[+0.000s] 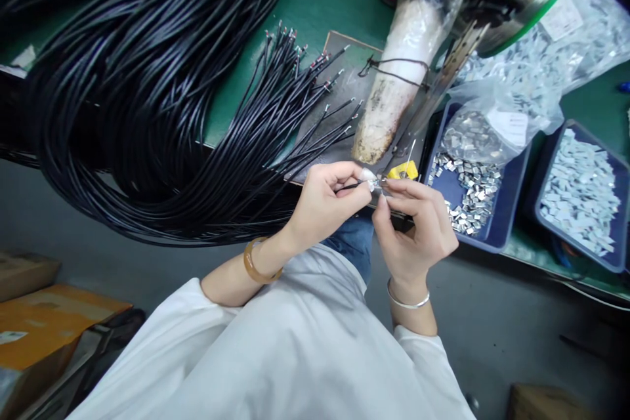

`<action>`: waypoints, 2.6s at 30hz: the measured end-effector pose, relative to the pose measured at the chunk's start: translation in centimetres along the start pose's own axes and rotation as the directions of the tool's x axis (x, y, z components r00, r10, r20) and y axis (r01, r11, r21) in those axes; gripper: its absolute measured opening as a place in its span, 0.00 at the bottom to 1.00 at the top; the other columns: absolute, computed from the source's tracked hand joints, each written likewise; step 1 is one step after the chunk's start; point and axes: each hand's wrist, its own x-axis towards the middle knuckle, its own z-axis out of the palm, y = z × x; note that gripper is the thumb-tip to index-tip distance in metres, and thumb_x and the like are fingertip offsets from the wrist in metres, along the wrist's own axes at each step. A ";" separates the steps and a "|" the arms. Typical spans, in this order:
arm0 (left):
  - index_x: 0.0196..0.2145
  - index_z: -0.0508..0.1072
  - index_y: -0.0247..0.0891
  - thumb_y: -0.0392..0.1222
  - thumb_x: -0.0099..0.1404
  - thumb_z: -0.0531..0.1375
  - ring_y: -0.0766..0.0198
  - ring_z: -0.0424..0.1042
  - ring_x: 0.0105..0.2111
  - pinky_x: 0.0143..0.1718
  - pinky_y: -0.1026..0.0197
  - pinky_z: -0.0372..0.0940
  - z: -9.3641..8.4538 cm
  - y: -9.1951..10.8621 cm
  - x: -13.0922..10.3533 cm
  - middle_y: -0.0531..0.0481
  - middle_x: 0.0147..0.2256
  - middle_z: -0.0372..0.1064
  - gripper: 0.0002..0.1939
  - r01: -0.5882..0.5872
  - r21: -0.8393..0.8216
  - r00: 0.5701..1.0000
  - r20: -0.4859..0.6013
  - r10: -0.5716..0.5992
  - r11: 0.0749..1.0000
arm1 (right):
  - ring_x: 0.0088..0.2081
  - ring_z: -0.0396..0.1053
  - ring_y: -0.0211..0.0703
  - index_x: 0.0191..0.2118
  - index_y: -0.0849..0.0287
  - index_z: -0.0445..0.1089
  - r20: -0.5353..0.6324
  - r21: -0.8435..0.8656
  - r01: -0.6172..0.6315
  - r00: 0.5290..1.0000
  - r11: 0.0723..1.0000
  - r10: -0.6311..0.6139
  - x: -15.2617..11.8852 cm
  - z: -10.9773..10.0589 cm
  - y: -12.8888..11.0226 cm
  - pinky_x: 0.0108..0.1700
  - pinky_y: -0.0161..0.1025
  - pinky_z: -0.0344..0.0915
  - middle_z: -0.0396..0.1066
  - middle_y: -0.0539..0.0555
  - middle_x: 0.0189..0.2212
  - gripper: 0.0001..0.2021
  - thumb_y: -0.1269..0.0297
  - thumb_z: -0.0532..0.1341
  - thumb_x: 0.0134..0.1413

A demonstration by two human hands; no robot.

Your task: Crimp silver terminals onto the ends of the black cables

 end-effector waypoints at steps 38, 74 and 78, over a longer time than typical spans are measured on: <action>0.29 0.78 0.35 0.35 0.61 0.63 0.74 0.52 0.20 0.21 0.69 0.49 0.0 -0.6 -0.3 0.57 0.20 0.58 0.04 -0.186 0.115 0.982 -0.017 0.189 0.976 | 0.40 0.78 0.39 0.39 0.55 0.74 -0.119 -0.029 -0.010 0.993 1.000 0.007 0.5 1.0 -0.1 0.46 0.39 0.77 0.79 0.51 0.39 0.11 0.78 0.69 0.52; 0.30 0.72 0.35 0.36 0.60 0.61 0.74 0.53 0.20 0.21 0.68 0.50 0.2 -0.4 -0.4 0.58 0.19 0.55 0.03 -0.026 0.024 0.999 0.048 0.025 0.999 | 0.41 0.79 0.41 0.40 0.55 0.71 -0.086 0.016 -0.003 0.996 1.000 0.005 -0.3 0.5 0.2 0.42 0.40 0.79 0.80 0.52 0.41 0.10 0.76 0.66 0.55; 0.30 0.71 0.34 0.36 0.61 0.60 0.74 0.50 0.20 0.20 0.69 0.48 0.3 -0.6 -0.5 0.59 0.19 0.52 0.02 -0.023 0.028 0.998 0.064 0.021 0.999 | 0.41 0.79 0.41 0.39 0.55 0.71 -0.087 0.022 -0.015 0.996 1.000 0.017 -0.7 0.5 0.5 0.43 0.41 0.79 0.80 0.52 0.41 0.10 0.77 0.66 0.54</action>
